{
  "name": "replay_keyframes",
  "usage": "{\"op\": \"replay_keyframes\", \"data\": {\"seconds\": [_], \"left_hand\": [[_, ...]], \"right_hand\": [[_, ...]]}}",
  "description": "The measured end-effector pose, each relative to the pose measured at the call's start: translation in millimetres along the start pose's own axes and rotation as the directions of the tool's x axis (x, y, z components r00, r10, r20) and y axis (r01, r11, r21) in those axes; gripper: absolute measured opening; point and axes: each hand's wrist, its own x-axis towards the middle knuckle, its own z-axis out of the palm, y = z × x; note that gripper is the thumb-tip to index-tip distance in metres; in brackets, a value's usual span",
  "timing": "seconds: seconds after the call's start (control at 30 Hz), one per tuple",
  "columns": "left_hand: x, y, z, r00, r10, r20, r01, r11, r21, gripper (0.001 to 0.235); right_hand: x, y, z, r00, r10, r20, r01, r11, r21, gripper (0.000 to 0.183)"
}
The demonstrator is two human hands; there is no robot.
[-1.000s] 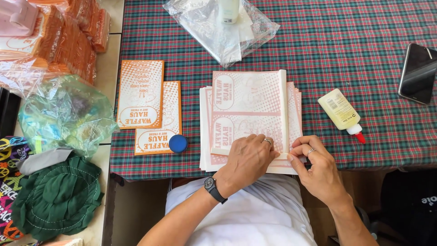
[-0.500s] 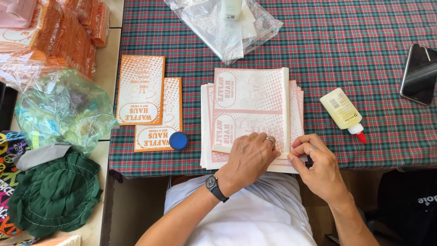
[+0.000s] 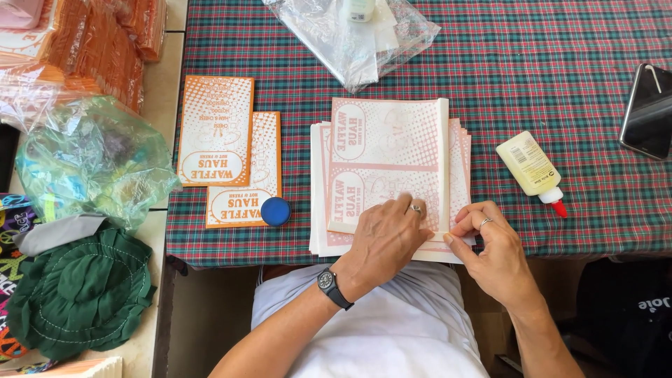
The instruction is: Manually folding and creasing printed paper sheets to assemble paper bags.
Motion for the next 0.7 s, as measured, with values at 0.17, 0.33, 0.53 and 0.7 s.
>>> {"op": "replay_keyframes", "data": {"seconds": [0.17, 0.33, 0.53, 0.7], "left_hand": [[0, 2, 13, 0.997, -0.007, -0.073, 0.012, 0.998, 0.064, 0.032], [-2, -1, 34, 0.983, -0.022, -0.183, 0.040, 0.995, 0.096, 0.041], [-5, 3, 29, 0.984, 0.015, -0.177, 0.005, 0.994, 0.109, 0.039], [-12, 4, 28, 0.955, 0.160, -0.248, -0.093, 0.961, 0.262, 0.031]], "right_hand": [[-7, -7, 2, 0.981, -0.166, -0.100, 0.161, 0.985, -0.060, 0.022], [-26, -31, 4, 0.860, -0.495, -0.128, 0.457, 0.856, -0.242, 0.018], [-42, -19, 17, 0.808, -0.589, -0.028, 0.542, 0.760, -0.360, 0.028], [-50, -3, 27, 0.832, -0.551, -0.062, 0.485, 0.778, -0.399, 0.022]]}}
